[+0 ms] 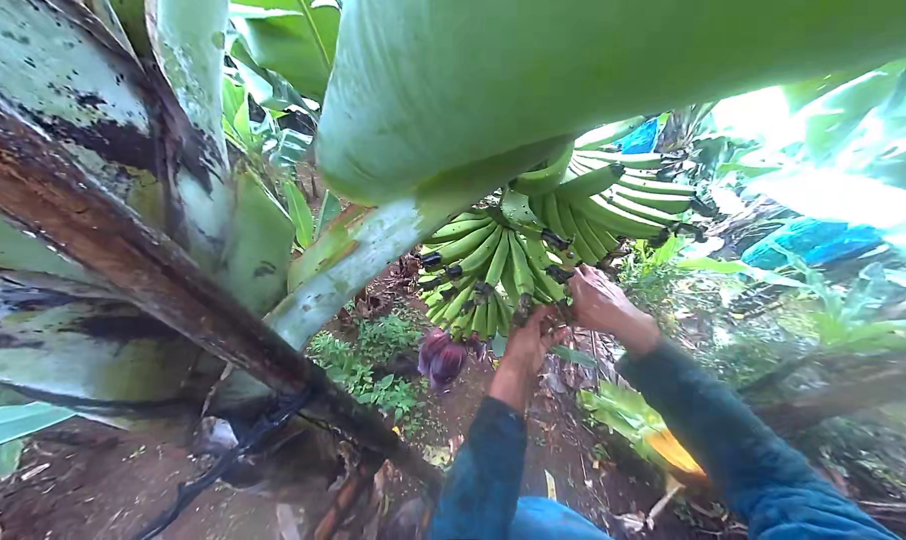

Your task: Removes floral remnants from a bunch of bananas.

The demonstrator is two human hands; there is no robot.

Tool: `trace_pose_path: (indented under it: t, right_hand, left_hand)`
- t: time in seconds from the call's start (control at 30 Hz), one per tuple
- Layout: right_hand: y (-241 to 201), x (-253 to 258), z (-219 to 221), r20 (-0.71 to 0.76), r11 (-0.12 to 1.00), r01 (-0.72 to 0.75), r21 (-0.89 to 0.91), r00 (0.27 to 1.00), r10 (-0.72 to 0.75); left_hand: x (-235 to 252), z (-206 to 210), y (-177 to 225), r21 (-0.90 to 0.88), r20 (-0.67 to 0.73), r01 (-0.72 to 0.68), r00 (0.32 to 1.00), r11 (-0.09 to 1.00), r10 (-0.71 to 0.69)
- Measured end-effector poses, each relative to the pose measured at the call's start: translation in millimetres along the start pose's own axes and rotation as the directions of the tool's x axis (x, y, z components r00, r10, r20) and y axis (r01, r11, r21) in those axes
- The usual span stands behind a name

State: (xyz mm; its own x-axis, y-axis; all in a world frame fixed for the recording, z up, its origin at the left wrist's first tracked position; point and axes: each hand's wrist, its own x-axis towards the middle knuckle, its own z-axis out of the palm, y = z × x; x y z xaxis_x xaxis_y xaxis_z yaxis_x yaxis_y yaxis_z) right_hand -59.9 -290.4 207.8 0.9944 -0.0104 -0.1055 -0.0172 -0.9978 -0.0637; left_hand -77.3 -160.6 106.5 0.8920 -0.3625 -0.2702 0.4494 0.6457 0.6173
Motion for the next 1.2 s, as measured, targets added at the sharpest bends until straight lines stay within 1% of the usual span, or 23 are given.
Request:
trace_pose_path:
  t: [0.07, 0.13, 0.2, 0.23, 0.27, 0.33, 0.4, 0.47, 0.53, 0.57, 0.6, 0.63, 0.7, 0.8, 0.83, 0.9, 0.93, 0.97, 1.0, 1.03, 1.07, 1.13, 1.2]
  right_hand:
    - [12, 21, 21, -0.037, 0.999, -0.025, -0.043, 0.999, 0.024]
    - [35, 41, 44, -0.135, 0.999, 0.012, 0.035, 0.991, -0.007]
    - [54, 57, 63, -0.236, 0.983, 0.097, 0.155, 0.97, -0.058]
    - [57, 60, 69, -0.259, 0.972, 0.128, 0.197, 0.963, -0.075]
    - [59, 59, 73, -0.245, 0.972, 0.136, 0.19, 0.966, -0.087]
    - [47, 50, 62, -0.11, 0.995, 0.082, 0.058, 0.991, -0.076]
    - [22, 38, 38, 0.048, 0.99, -0.002, -0.144, 0.999, 0.009]
    - [13, 33, 26, 0.16, 0.959, -0.03, -0.282, 0.984, 0.077]
    - [28, 35, 31, 0.259, 0.933, 0.005, -0.359, 0.961, 0.095]
    - [42, 36, 36, 0.295, 0.944, 0.018, -0.329, 0.952, 0.085]
    - [56, 37, 39, 0.318, 0.966, 0.022, -0.256, 0.946, 0.063]
    - [64, 39, 43, 0.313, 0.987, 0.022, -0.159, 0.949, 0.029]
    - [67, 42, 57, 0.211, 1.0, 0.019, 0.005, 0.977, -0.02]
    - [59, 51, 86, 0.051, 0.993, 0.03, 0.117, 0.998, -0.036]
    - [50, 54, 90, 0.048, 0.981, -0.014, 0.192, 0.999, 0.005]
    - [20, 58, 85, 0.125, 0.892, -0.21, 0.401, 0.977, 0.174]
    - [24, 61, 99, 0.03, 0.85, -0.148, 0.505, 0.988, 0.154]
    - [40, 66, 117, -0.059, 0.851, -0.03, 0.525, 0.996, 0.072]
    - [51, 67, 119, -0.049, 0.888, 0.034, 0.459, 0.999, -0.013]
    - [54, 63, 108, -0.011, 0.939, 0.084, 0.335, 0.996, -0.085]
    - [58, 58, 104, -0.075, 0.97, 0.152, 0.189, 0.987, -0.14]
    - [38, 40, 57, 0.165, 0.999, 0.043, 0.021, 0.985, -0.046]
    - [27, 36, 35, 0.312, 0.992, 0.022, -0.122, 0.95, 0.017]
  left_hand:
    - [10, 1, -5, 0.068, 0.01, 0.056, 0.998, 0.996, -0.057]
    - [20, -4, -15, 0.091, 0.032, 0.045, 0.998, 0.995, -0.048]
    - [26, -9, -23, 0.126, 0.015, -0.048, 0.999, 0.991, 0.046]
    - [26, -11, -25, 0.185, -0.006, -0.096, 0.995, 0.978, 0.098]
    - [24, -14, -26, 0.27, -0.032, -0.137, 0.988, 0.953, 0.151]
    - [18, -21, -19, 0.46, -0.035, -0.195, 0.971, 0.866, 0.237]
    - [16, -26, -11, 0.642, -0.015, -0.182, 0.968, 0.745, 0.249]
    - [13, -30, -2, 0.815, 0.013, -0.137, 0.976, 0.564, 0.219]
    - [7, -38, 10, 0.926, 0.065, -0.119, 0.985, 0.357, 0.16]
    - [5, -43, 15, 0.945, 0.09, -0.131, 0.985, 0.3, 0.145]
    - [5, -49, 17, 0.943, 0.111, -0.153, 0.982, 0.295, 0.153]
    - [6, -55, 17, 0.932, 0.128, -0.175, 0.978, 0.319, 0.162]
    - [5, -61, 16, 0.921, 0.154, -0.195, 0.977, 0.336, 0.145]
    - [-4, -53, 11, 0.951, 0.153, -0.161, 0.987, 0.263, 0.05]
    - [-6, -50, 7, 0.957, 0.149, -0.151, 0.988, 0.246, 0.026]
    - [-8, -50, 0, 0.955, 0.171, -0.172, 0.985, 0.243, 0.025]
    - [-9, -52, -4, 0.952, 0.188, -0.189, 0.982, 0.242, 0.029]
    - [-8, -54, -9, 0.95, 0.207, -0.208, 0.978, 0.234, 0.031]
    - [-8, -57, -13, 0.948, 0.226, -0.226, 0.974, 0.225, 0.028]
    - [-9, -60, -13, 0.948, 0.235, -0.235, 0.972, 0.217, 0.025]
    - [-11, -61, -13, 0.948, 0.236, -0.236, 0.971, 0.212, 0.023]
    - [-14, -63, -11, 0.95, 0.222, -0.222, 0.975, 0.222, 0.022]
    - [-17, -63, -8, 0.956, 0.191, -0.189, 0.982, 0.226, 0.014]
